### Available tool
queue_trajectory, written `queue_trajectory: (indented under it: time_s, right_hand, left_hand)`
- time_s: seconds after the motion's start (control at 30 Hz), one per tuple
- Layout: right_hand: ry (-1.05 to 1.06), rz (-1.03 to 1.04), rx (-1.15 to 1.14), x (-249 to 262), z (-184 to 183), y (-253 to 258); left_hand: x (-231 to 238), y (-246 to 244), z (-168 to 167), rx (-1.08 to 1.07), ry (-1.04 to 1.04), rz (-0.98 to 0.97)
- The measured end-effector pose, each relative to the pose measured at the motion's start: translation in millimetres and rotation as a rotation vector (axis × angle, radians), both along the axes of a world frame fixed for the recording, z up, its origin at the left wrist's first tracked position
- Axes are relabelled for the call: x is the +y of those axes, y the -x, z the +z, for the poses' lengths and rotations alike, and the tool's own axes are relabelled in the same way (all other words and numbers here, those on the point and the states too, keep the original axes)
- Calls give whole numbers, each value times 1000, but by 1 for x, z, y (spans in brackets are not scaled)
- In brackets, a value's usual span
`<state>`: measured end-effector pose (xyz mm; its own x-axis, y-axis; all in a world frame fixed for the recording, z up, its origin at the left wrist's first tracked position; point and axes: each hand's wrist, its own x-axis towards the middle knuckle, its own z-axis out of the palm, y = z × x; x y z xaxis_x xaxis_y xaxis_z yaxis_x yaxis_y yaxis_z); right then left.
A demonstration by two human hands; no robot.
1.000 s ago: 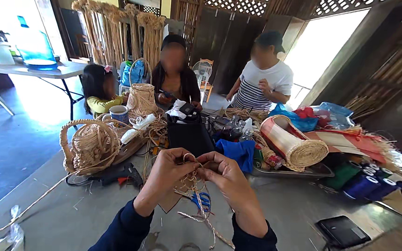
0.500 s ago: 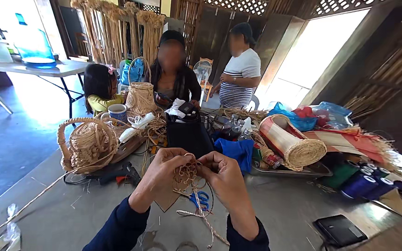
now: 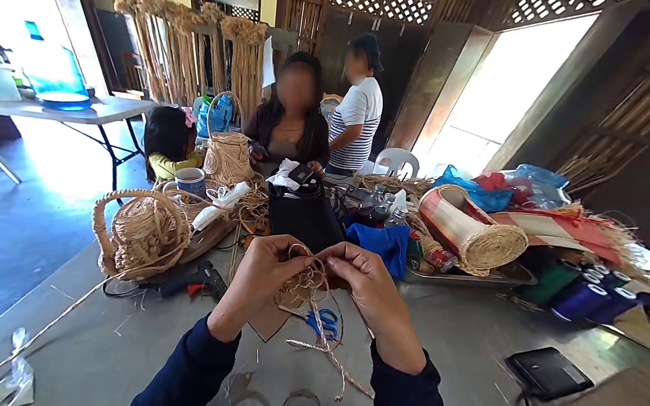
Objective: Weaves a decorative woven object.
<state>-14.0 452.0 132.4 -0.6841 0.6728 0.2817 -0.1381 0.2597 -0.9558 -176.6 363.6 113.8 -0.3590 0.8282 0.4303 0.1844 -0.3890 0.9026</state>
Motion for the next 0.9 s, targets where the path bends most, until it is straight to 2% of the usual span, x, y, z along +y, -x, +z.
queue_trajectory:
  time_s: [0.13, 0.5, 0.9]
  right_hand:
    - [26, 68, -30, -1, 2, -1]
    - [-154, 6, -56, -4, 1, -1]
    - [-234, -23, -124, -3, 2, -6]
  left_hand:
    - [-1, 1, 2, -18, 2, -32]
    - [-4, 6, 2, -181, 13, -281]
    - [0, -11, 1, -315, 2, -180]
